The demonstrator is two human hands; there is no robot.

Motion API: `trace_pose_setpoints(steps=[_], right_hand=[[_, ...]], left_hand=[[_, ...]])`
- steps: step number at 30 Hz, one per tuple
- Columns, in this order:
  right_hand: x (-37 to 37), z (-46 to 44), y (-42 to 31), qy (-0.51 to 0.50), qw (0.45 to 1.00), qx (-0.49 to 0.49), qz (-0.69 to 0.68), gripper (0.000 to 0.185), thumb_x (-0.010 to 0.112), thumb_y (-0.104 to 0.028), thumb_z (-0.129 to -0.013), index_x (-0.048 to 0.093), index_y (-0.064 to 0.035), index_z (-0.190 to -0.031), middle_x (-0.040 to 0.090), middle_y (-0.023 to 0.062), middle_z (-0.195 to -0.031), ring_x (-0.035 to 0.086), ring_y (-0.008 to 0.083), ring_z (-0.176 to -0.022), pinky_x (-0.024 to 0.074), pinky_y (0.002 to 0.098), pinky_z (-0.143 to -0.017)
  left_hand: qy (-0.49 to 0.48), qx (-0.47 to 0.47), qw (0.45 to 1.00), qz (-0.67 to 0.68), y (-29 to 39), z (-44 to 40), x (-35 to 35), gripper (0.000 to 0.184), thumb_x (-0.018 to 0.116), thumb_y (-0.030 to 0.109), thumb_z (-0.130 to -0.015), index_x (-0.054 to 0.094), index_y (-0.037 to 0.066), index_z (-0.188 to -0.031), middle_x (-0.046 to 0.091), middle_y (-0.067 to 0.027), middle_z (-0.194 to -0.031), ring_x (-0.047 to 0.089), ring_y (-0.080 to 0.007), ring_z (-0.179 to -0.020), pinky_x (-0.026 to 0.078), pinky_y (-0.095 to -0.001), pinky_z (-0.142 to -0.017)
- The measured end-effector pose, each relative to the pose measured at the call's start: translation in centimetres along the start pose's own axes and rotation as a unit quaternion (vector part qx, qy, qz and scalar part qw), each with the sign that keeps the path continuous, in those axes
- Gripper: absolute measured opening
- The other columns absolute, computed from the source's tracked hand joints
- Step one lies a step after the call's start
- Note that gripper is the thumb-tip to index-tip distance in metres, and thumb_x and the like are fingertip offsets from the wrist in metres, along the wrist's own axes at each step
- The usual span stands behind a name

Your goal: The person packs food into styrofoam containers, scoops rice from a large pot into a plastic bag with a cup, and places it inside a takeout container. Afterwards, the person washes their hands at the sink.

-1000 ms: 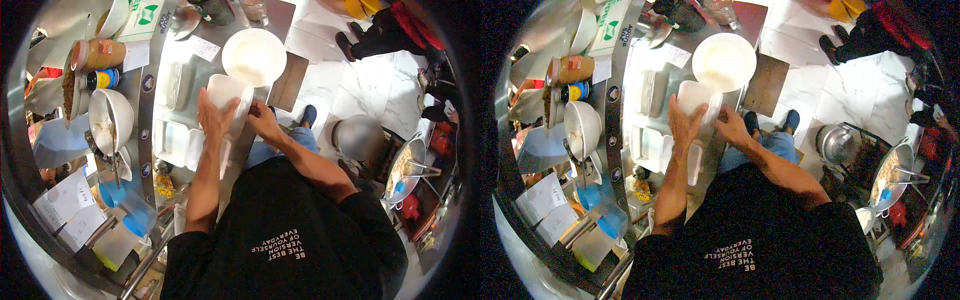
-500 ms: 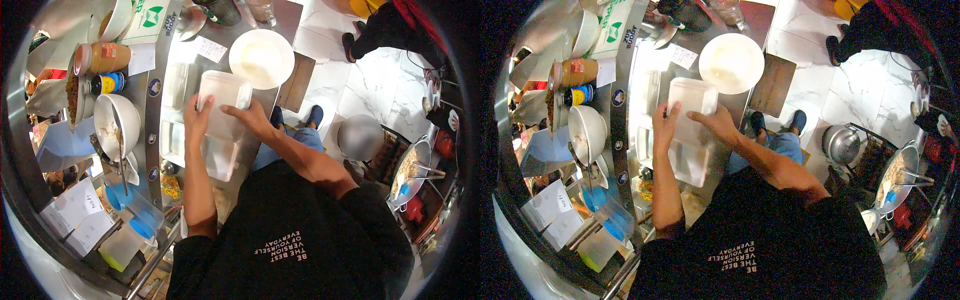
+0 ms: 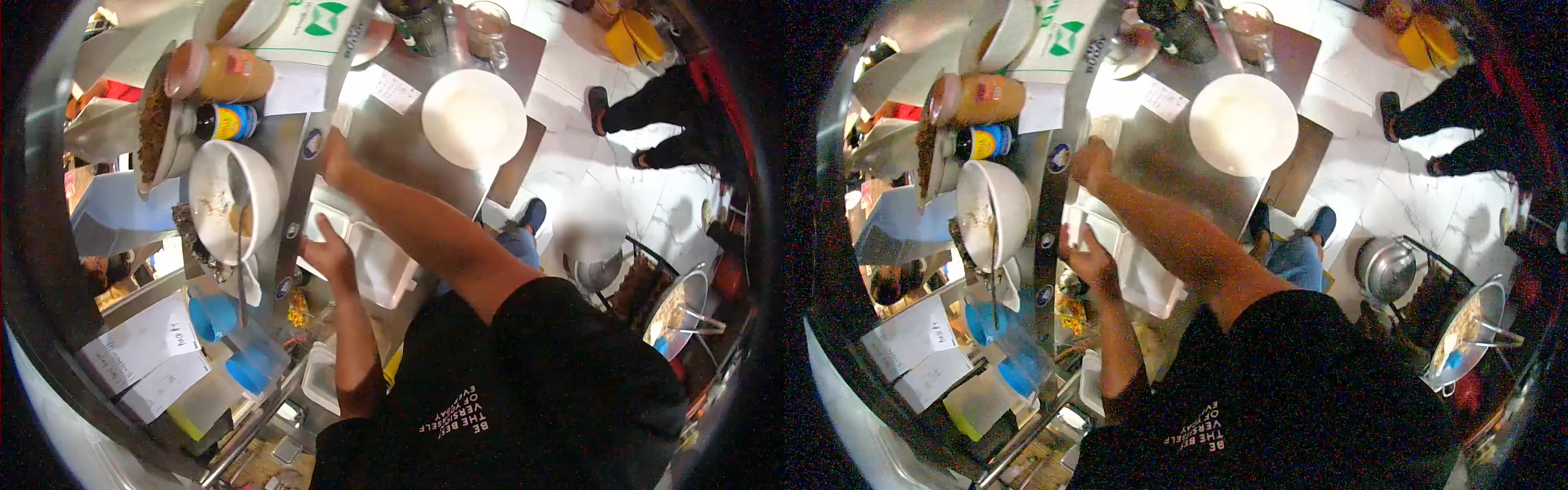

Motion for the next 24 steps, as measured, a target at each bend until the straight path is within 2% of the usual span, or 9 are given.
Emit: trace_pose_setpoints(steps=[2, 3, 5, 7, 11, 15, 20, 22, 24], right_hand=[[0.3, -1.3, 1.9, 0.050, 0.997, 0.024, -0.048, 0.036, 0.071, -0.029, -0.079, 0.065, -0.0019, -0.102, 0.066, 0.0149, -0.102, 0.065, 0.0266, -0.090, 0.0524, 0.0389, -0.080], [0.4, -1.1, 1.4, 0.047, 0.989, -0.033, 0.139, 0.037, 0.071, -0.029, -0.079, 0.065, -0.0016, -0.102, 0.066, 0.0155, -0.102, 0.065, 0.0274, -0.091, 0.0520, 0.0394, -0.081], [0.3, -0.5, -0.1, 0.071, 0.883, -0.126, 0.447, 0.039, 0.071, -0.030, -0.078, 0.063, -0.0010, -0.103, 0.065, 0.0167, -0.102, 0.063, 0.0289, -0.091, 0.0511, 0.0403, -0.082], [-0.1, 0.1, -1.0, 0.041, 0.836, -0.152, 0.525, 0.041, 0.070, -0.030, -0.078, 0.061, -0.0004, -0.104, 0.063, 0.0178, -0.102, 0.062, 0.0305, -0.092, 0.0503, 0.0412, -0.083], [-1.1, 2.3, -2.3, -0.010, 0.755, -0.203, 0.624, 0.044, 0.070, -0.031, -0.077, 0.058, 0.0008, -0.105, 0.061, 0.0202, -0.102, 0.060, 0.0335, -0.093, 0.0485, 0.0431, -0.085], [-4.2, 5.6, -1.6, 0.060, 0.893, -0.181, 0.407, 0.042, 0.071, -0.021, -0.075, 0.051, 0.0001, -0.106, 0.061, 0.0179, -0.089, 0.060, 0.0318, -0.083, 0.0488, 0.0402, -0.076], [-13.7, 13.4, -2.9, -0.028, 0.889, -0.269, 0.370, 0.025, 0.066, -0.016, -0.081, 0.054, -0.0023, -0.098, 0.056, 0.0129, -0.084, 0.055, 0.0271, -0.076, 0.0471, 0.0383, -0.073], [-18.9, 16.8, -4.0, -0.069, 0.845, -0.274, 0.453, 0.031, 0.062, -0.024, -0.087, 0.054, -0.0014, -0.107, 0.058, 0.0196, -0.098, 0.057, 0.0402, -0.092, 0.0479, 0.0458, -0.081], [-25.3, 20.1, -5.3, -0.091, 0.857, -0.194, 0.468, 0.021, 0.062, -0.014, -0.088, 0.057, -0.0024, -0.106, 0.060, 0.0091, -0.087, 0.058, 0.0168, -0.079, 0.0489, 0.0321, -0.073]], left_hand=[[-0.031, -0.016, 0.999, -0.019, 1.0, 1.5, 0.3, 0.044, 0.064, 0.021, -0.091, 0.050, -0.008, -0.121, 0.051, -0.0241, -0.124, 0.049, -0.0352, -0.115, 0.034, -0.0440, -0.103], [-0.010, 0.002, 1.000, -0.024, -0.3, 2.3, 0.7, 0.043, 0.066, 0.023, -0.090, 0.050, -0.005, -0.120, 0.050, -0.0193, -0.123, 0.048, -0.0326, -0.116, 0.036, -0.0438, -0.101], [-0.030, -0.020, 0.999, -0.028, -0.2, 3.4, 0.7, 0.036, 0.067, 0.016, -0.088, 0.052, 0.001, -0.117, 0.048, -0.0162, -0.126, 0.047, -0.0316, -0.119, 0.041, -0.0468, -0.097], [-0.036, 0.027, 0.999, -0.022, 0.6, 3.9, 0.8, 0.032, 0.066, 0.015, -0.088, 0.053, 0.006, -0.116, 0.048, -0.0148, -0.127, 0.046, -0.0318, -0.120, 0.042, -0.0487, -0.096], [-0.033, -0.026, 0.999, 0.022, 1.9, 5.3, 0.4, 0.030, 0.065, 0.006, -0.083, 0.053, 0.000, -0.110, 0.050, -0.0219, -0.121, 0.044, -0.0377, -0.121, 0.033, -0.0463, -0.105], [-0.025, -0.009, 1.000, 0.003, 2.8, 7.5, -0.2, 0.028, 0.064, 0.006, -0.084, 0.054, -0.001, -0.109, 0.052, -0.0224, -0.118, 0.045, -0.0383, -0.120, 0.034, -0.0472, -0.104], [-0.046, 0.047, 0.998, 0.025, 3.9, 10.3, 0.3, 0.026, 0.064, 0.007, -0.084, 0.053, 0.000, -0.107, 0.052, -0.0227, -0.118, 0.047, -0.0398, -0.117, 0.037, -0.0501, -0.100], [-0.058, 0.051, 0.997, 0.022, 4.5, 10.8, 0.8, 0.025, 0.065, 0.007, -0.084, 0.054, 0.001, -0.105, 0.052, -0.0221, -0.118, 0.047, -0.0402, -0.117, 0.037, -0.0505, -0.100], [-0.068, 0.040, 0.996, 0.047, 5.5, 10.6, 1.3, 0.022, 0.064, 0.006, -0.084, 0.055, 0.001, -0.103, 0.052, -0.0219, -0.116, 0.047, -0.0401, -0.117, 0.038, -0.0506, -0.099]])
Point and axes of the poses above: each hand's wrist, its own z-axis away from the middle knuckle, its own x-axis out of the palm, y = z × x, the point moved 3 cm from there along -z, towards the middle knuckle
